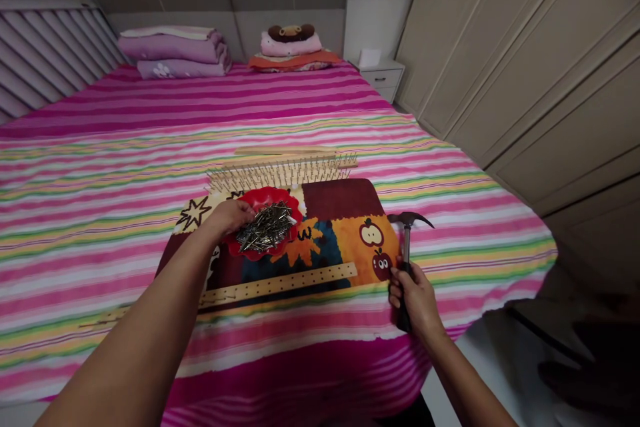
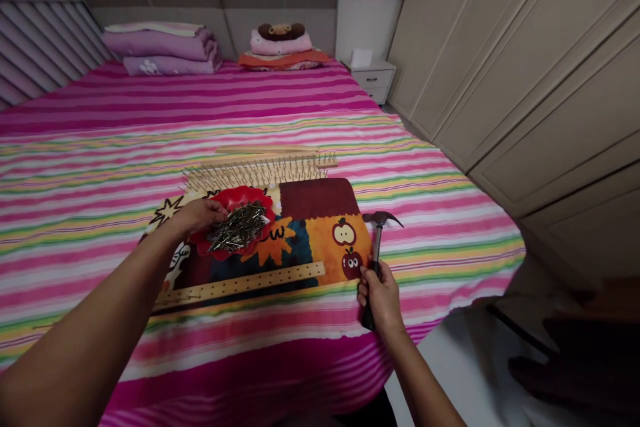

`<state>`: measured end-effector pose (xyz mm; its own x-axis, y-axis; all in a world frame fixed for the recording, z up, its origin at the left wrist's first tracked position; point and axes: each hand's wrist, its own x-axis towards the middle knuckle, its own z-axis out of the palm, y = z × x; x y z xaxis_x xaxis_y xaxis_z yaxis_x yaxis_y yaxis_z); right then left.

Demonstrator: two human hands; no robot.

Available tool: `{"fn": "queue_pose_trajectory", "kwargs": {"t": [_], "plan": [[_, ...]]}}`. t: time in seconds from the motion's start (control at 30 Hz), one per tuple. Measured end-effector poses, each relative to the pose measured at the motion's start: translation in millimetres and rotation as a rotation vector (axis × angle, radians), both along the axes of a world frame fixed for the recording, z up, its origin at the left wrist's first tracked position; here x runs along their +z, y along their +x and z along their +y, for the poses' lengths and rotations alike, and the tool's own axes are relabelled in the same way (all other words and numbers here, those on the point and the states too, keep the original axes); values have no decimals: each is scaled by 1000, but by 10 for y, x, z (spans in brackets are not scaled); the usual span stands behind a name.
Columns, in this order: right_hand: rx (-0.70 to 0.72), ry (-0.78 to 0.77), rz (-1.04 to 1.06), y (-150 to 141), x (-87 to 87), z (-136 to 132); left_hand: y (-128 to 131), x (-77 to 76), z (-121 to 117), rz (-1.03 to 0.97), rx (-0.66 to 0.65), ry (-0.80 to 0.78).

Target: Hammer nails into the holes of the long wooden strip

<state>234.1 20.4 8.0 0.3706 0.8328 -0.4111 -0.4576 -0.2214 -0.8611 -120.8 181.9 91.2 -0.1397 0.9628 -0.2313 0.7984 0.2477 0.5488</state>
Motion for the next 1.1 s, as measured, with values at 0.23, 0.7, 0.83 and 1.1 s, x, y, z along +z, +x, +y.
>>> {"fn": "queue_pose_trajectory", "kwargs": {"t": [0.23, 0.7, 0.83, 1.1], "plan": [[0, 4, 8, -1, 2, -1, 35, 268, -259, -432, 68, -48], [30, 102, -70, -173, 439, -386, 113, -2, -2110, -654, 499, 390], [150, 119, -128, -323, 625, -573, 283, -292, -2265, -606, 610, 376], [250, 104, -91, -591, 634, -729, 437, -607, -2087, -527, 661, 570]]}}
